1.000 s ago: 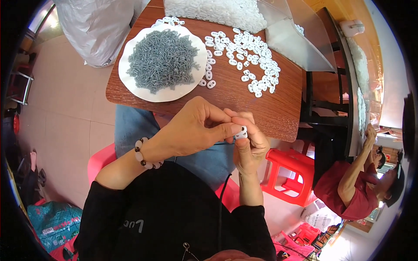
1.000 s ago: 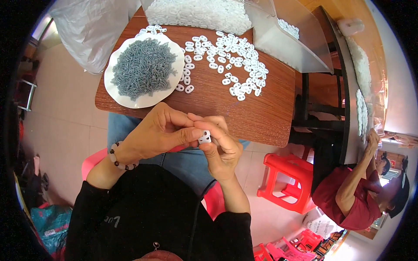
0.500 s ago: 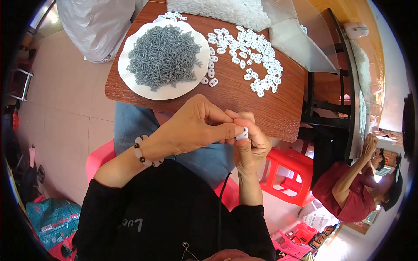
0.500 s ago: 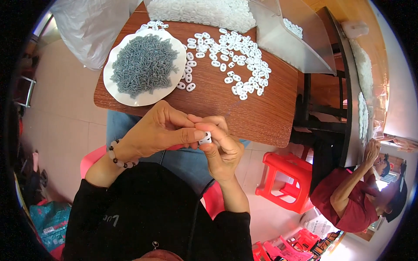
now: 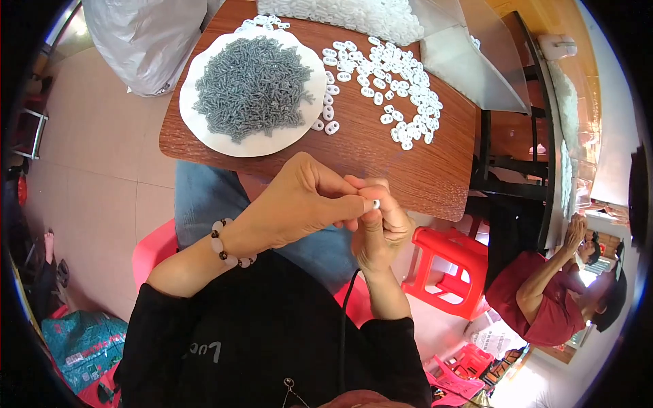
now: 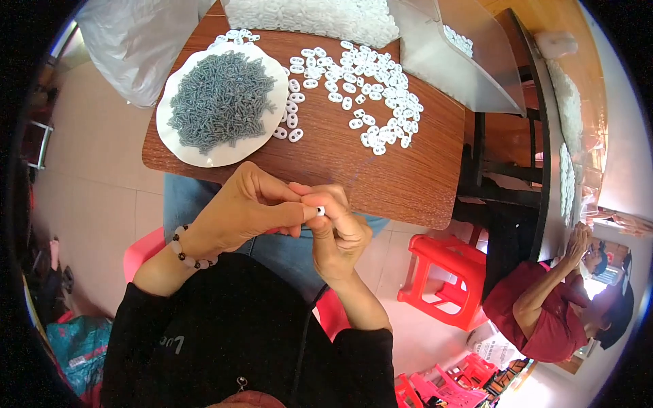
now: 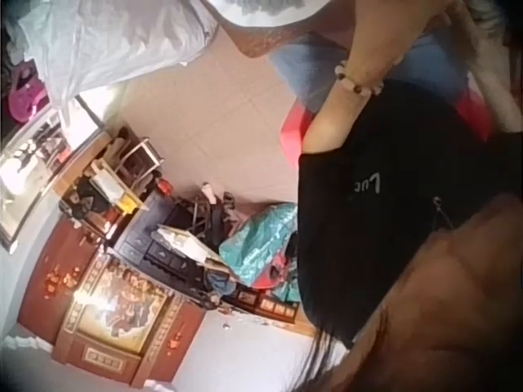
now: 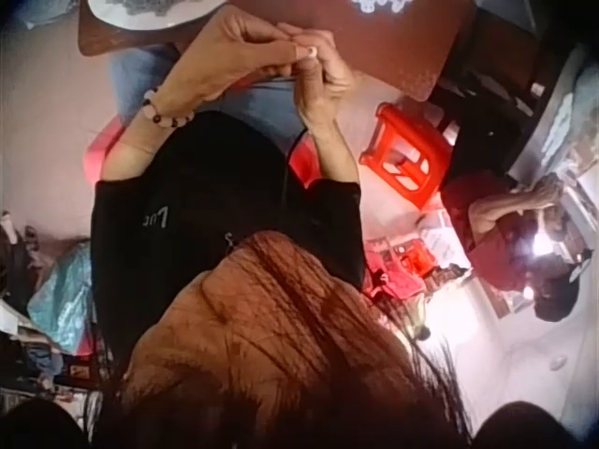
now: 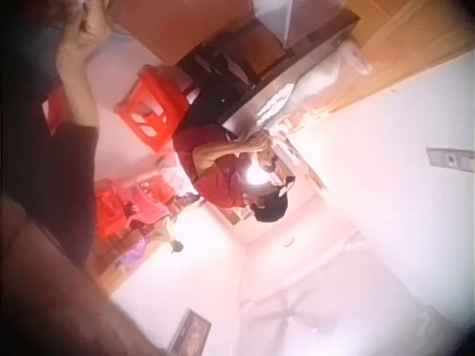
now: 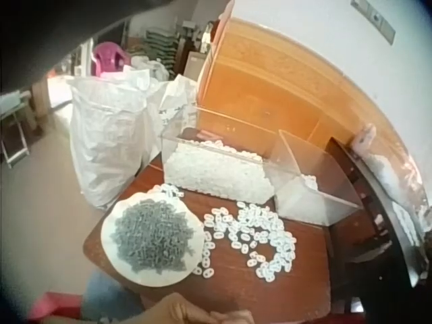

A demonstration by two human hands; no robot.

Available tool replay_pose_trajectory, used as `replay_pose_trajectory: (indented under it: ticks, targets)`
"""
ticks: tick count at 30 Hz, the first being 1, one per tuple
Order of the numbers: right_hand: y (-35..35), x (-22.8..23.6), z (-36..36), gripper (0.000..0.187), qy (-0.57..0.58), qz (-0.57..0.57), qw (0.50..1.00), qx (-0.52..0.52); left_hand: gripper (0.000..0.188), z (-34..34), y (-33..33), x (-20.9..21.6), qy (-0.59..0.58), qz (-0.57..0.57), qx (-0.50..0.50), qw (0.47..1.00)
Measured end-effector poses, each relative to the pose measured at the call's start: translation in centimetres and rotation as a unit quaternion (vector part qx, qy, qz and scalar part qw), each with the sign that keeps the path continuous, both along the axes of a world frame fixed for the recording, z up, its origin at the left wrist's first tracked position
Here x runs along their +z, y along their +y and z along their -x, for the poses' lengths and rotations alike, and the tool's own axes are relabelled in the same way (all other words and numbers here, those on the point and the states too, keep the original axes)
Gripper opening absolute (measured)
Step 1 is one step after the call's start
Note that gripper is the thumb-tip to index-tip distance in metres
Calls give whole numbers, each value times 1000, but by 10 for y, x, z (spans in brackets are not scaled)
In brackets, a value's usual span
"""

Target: Manual assembly of small grey components into white plastic buckle housings on a wooden table.

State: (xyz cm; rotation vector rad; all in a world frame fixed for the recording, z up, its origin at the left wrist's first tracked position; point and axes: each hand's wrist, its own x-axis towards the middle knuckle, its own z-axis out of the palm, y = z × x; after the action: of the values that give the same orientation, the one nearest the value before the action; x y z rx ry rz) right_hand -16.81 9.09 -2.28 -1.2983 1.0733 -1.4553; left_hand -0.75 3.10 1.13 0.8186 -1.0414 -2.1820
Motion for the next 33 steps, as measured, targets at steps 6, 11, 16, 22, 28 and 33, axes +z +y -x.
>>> replay_pose_trajectory:
  ticks: [6,11,16,22,28,33]
  targets:
    - [-6,-3,5,40,-12,-10,1000,5,21,8,-2,2,12,13,39,999]
    - [-15,-3,13,51,-38,6,999,37,27,12,-7,-8,4,69,31,997]
    - [-18,-5,17,59,-39,14,997,63,29,12,-8,-12,1,57,23,998]
    - [-19,-5,20,62,-54,6,995,86,27,11,-9,-20,60,-11,18,998]
    - [-22,-3,17,56,-45,-5,995,89,26,9,-11,-26,65,-26,17,997]
    - [-25,1,27,36,15,-50,998,22,32,18,-16,-31,63,-43,29,997]
